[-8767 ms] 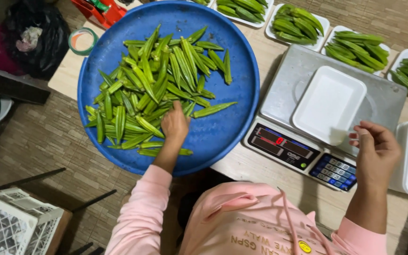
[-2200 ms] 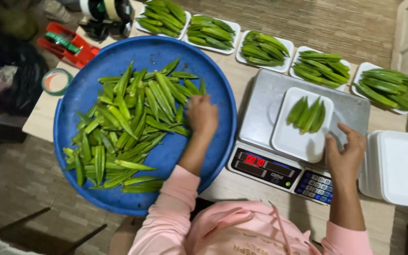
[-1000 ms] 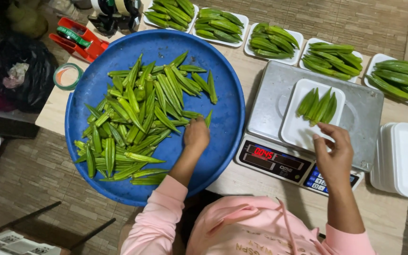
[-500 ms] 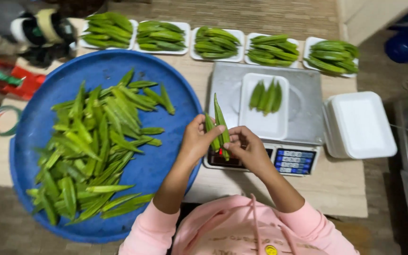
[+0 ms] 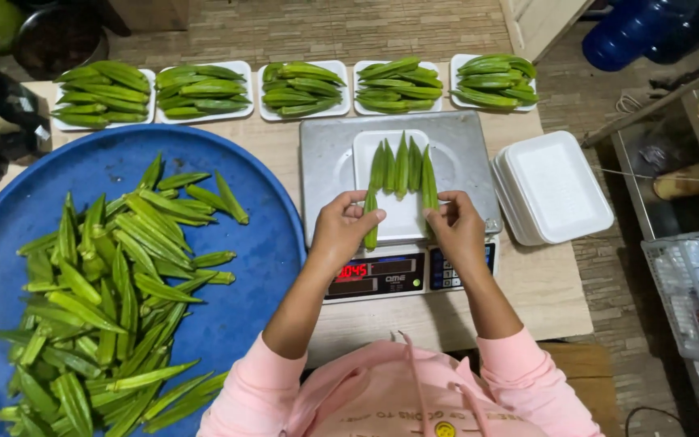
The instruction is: Picking okra pods from a large basin and arranging them on styrofoam trays on a scale for packaging.
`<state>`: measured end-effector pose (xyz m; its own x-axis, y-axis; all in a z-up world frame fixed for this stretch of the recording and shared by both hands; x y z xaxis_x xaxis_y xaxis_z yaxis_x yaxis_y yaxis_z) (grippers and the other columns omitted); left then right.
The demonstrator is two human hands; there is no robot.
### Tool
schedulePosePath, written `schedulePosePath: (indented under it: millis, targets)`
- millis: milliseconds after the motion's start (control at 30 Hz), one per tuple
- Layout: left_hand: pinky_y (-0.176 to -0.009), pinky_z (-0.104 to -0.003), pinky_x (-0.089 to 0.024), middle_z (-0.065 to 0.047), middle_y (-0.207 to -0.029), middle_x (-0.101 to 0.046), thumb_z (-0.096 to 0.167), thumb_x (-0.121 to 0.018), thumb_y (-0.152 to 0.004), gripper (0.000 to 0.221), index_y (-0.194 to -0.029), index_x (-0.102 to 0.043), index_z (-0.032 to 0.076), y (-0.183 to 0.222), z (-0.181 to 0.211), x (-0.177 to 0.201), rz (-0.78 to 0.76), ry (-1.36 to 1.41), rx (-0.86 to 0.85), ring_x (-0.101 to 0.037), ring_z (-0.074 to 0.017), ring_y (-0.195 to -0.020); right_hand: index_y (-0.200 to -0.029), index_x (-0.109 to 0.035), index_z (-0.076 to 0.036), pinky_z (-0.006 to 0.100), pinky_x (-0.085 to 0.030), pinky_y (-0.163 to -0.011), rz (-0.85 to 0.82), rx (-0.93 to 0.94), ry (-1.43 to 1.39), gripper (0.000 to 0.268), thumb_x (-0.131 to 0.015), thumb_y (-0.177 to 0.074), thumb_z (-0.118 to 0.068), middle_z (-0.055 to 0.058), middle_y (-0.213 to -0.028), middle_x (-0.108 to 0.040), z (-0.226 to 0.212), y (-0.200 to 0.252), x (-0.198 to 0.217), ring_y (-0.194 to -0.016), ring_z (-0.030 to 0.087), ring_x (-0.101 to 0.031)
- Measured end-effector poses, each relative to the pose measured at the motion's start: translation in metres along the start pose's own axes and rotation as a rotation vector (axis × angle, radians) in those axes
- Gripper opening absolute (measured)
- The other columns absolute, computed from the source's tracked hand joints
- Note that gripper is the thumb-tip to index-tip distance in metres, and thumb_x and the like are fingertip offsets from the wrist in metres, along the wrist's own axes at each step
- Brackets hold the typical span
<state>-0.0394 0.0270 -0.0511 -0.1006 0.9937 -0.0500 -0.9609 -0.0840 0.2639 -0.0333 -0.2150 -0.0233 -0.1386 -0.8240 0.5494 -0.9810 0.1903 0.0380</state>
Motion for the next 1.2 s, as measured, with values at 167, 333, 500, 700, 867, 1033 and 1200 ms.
schedulePosePath:
  millis: [167, 333, 500, 700, 867, 1033, 1200]
  targets:
    - [-0.067, -0.031, -0.063, -0.010, -0.087, -0.069, 0.017, -0.089, -0.079, 0.050, -0.124, -0.070, 0.003, 0.002, 0.024, 0.000, 0.001, -0.029, -0.004, -0.073, -0.0160, -0.077, -0.119, -0.067, -0.003, 0.045, -0.058, -0.075, 0.014, 0.059, 0.063, 0.033, -0.080, -0.090, -0.014, 0.014, -0.094, -0.066, -0.009, -0.004, 0.002, -0.083, 0.028, -0.068]
    - [-0.069, -0.033, -0.063, -0.012, -0.091, -0.070, 0.015, -0.088, -0.080, 0.049, -0.123, -0.070, 0.003, 0.001, 0.027, 0.006, 0.027, -0.024, 0.009, -0.074, -0.0179, -0.080, -0.118, -0.065, -0.002, 0.046, -0.058, -0.074, -0.005, 0.087, 0.097, 0.033, -0.079, -0.092, -0.015, 0.014, -0.096, -0.061, -0.015, -0.007, 0.002, -0.083, 0.031, -0.069]
    - [-0.070, -0.033, -0.064, -0.014, -0.094, -0.075, 0.016, -0.087, -0.080, 0.041, -0.118, -0.073, 0.007, -0.014, 0.016, 0.015, 0.059, -0.064, -0.014, -0.076, -0.0184, -0.084, -0.118, -0.064, -0.002, 0.047, -0.057, -0.075, -0.032, 0.106, 0.094, 0.036, -0.081, -0.090, -0.017, 0.014, -0.098, -0.059, -0.007, -0.014, 0.000, -0.084, 0.033, -0.069]
    - [-0.085, -0.038, -0.062, -0.020, -0.108, -0.075, 0.016, -0.082, -0.086, 0.037, -0.122, -0.075, 0.018, -0.007, 0.053, -0.011, 0.025, -0.266, -0.313, -0.074, -0.0352, -0.106, -0.118, -0.064, -0.001, 0.049, -0.056, -0.075, -0.056, 0.105, 0.080, 0.038, -0.082, -0.089, -0.016, 0.016, -0.099, -0.059, -0.005, -0.020, -0.002, -0.085, 0.036, -0.069]
    - [-0.095, -0.040, -0.057, -0.006, -0.107, -0.076, 0.014, -0.077, -0.090, 0.029, -0.117, -0.077, 0.022, 0.003, 0.066, -0.046, -0.119, -0.602, -0.721, -0.072, -0.0295, -0.102, -0.118, -0.066, -0.003, 0.046, -0.056, -0.073, -0.049, 0.098, 0.079, 0.036, -0.082, -0.089, -0.016, 0.014, -0.098, -0.061, 0.001, -0.019, -0.003, -0.084, 0.033, -0.069]
    - [-0.080, -0.043, -0.061, -0.012, -0.086, -0.075, 0.024, -0.079, -0.089, 0.028, -0.112, -0.077, 0.008, -0.021, 0.042, -0.063, -0.090, -0.619, -0.532, -0.075, -0.0312, -0.084, -0.121, -0.067, -0.001, 0.048, -0.058, -0.077, -0.066, 0.037, 0.031, 0.034, -0.079, -0.092, -0.014, 0.016, -0.100, -0.063, 0.008, -0.018, -0.004, -0.088, 0.034, -0.070]
    - [-0.081, -0.044, -0.062, -0.012, -0.085, -0.076, 0.020, -0.076, -0.089, 0.029, -0.113, -0.076, 0.004, -0.050, 0.008, -0.085, -0.012, -0.656, -0.397, -0.076, -0.0322, -0.089, -0.121, -0.067, -0.002, 0.050, -0.059, -0.078, -0.044, 0.050, 0.032, 0.034, -0.079, -0.091, -0.013, 0.017, -0.100, -0.065, 0.003, -0.018, -0.003, -0.090, 0.036, -0.071]
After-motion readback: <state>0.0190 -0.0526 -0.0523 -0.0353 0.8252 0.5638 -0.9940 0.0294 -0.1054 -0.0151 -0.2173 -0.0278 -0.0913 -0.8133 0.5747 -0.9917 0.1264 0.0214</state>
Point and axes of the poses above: each hand's wrist, its own y-axis away from the middle knuckle, its own x-axis out of the back of the hand, z = x × y, the point moved 8 cm from there along -y, towards the middle knuckle
